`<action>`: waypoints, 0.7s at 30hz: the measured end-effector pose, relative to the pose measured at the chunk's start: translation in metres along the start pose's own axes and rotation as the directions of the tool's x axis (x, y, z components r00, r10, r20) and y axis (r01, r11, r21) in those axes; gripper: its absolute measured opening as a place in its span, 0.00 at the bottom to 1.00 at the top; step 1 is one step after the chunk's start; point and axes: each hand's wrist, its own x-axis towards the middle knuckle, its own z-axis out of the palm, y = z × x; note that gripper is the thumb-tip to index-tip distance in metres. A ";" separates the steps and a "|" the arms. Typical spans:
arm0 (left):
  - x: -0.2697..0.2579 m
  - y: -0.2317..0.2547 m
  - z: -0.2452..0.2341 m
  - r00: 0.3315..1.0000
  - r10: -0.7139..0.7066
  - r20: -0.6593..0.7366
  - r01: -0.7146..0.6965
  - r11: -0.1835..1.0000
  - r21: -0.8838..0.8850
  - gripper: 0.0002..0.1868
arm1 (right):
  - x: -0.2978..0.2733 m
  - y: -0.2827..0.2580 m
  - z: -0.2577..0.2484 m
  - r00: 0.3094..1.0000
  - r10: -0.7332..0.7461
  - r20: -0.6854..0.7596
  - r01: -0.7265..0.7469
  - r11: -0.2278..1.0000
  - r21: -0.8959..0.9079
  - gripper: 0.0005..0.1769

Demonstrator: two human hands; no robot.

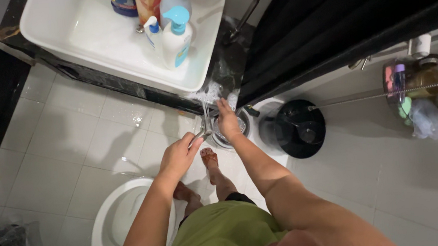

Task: The person cleans a bathroom using a handheld shower head to spray water on the floor, toilet, and sink area. They also use a sponge to scrub the sink counter and a mop to clean the floor.

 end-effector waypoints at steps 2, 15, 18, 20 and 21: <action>-0.005 -0.007 0.002 1.000 0.024 -0.003 -0.024 1.000 0.000 0.19 | -0.014 -0.006 -0.001 0.999 -0.047 0.003 0.047 0.999 -0.007 0.32; -0.026 -0.026 -0.010 0.994 -0.069 -0.086 0.077 0.993 0.090 0.18 | -0.019 -0.022 -0.001 0.995 -0.084 -0.061 0.081 0.995 -0.050 0.32; -0.029 -0.023 -0.014 0.993 -0.100 -0.065 0.102 0.994 0.030 0.19 | -0.030 -0.028 0.002 0.996 -0.090 -0.010 0.089 0.993 -0.071 0.30; -0.026 -0.019 -0.012 0.999 -0.045 -0.031 0.046 0.999 0.024 0.19 | -0.031 -0.031 0.004 0.990 -0.141 0.000 0.139 0.980 -0.143 0.29; -0.025 -0.016 -0.010 1.000 -0.017 -0.010 0.017 1.000 0.022 0.19 | -0.031 -0.031 0.004 0.986 -0.164 0.001 0.163 0.976 -0.145 0.29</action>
